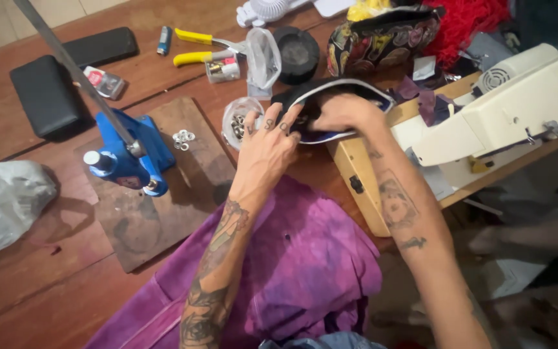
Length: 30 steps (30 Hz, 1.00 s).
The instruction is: Attaching metal hardware to a purple garment using a manual hand press
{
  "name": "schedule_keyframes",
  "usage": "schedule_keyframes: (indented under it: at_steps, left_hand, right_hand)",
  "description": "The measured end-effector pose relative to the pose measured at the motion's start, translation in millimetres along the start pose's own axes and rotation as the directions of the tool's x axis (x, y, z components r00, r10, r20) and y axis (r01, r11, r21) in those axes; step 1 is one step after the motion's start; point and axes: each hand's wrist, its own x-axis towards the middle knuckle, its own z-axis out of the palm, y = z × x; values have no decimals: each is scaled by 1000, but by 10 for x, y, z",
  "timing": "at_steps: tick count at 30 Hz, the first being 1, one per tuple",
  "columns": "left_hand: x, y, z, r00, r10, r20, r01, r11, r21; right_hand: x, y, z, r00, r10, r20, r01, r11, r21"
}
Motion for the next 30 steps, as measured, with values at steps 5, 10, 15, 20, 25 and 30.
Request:
schedule_keyframes:
  at_steps: [5, 10, 15, 20, 25, 30]
  left_hand:
    - [9, -54, -20, 1000, -13, -1, 13, 1000, -21]
    - [-12, -79, 7, 1000, 2, 29, -2, 1000, 1]
    - [-6, -101, -57, 999, -29, 35, 29, 1000, 11]
    - [39, -92, -144, 998, -66, -14, 65, 998, -21]
    - [86, -88, -245, 997, -80, -18, 80, 996, -46]
    - [147, -104, -303, 996, -89, -2, 88, 986, -142]
  right_hand:
    - [-401, -117, -261, 987, -137, -79, 147, 980, 138]
    - [-245, 2, -183, 990, -104, -93, 114, 988, 105]
    - [-202, 195, -101, 944, -184, -273, 239, 954, 182]
    - [-404, 29, -152, 813, -323, -484, 428, 896, 121]
    - [-646, -66, -237, 486, -407, -774, 692, 720, 56]
    - [-838, -146, -308, 469, -110, -876, 656, 708, 262]
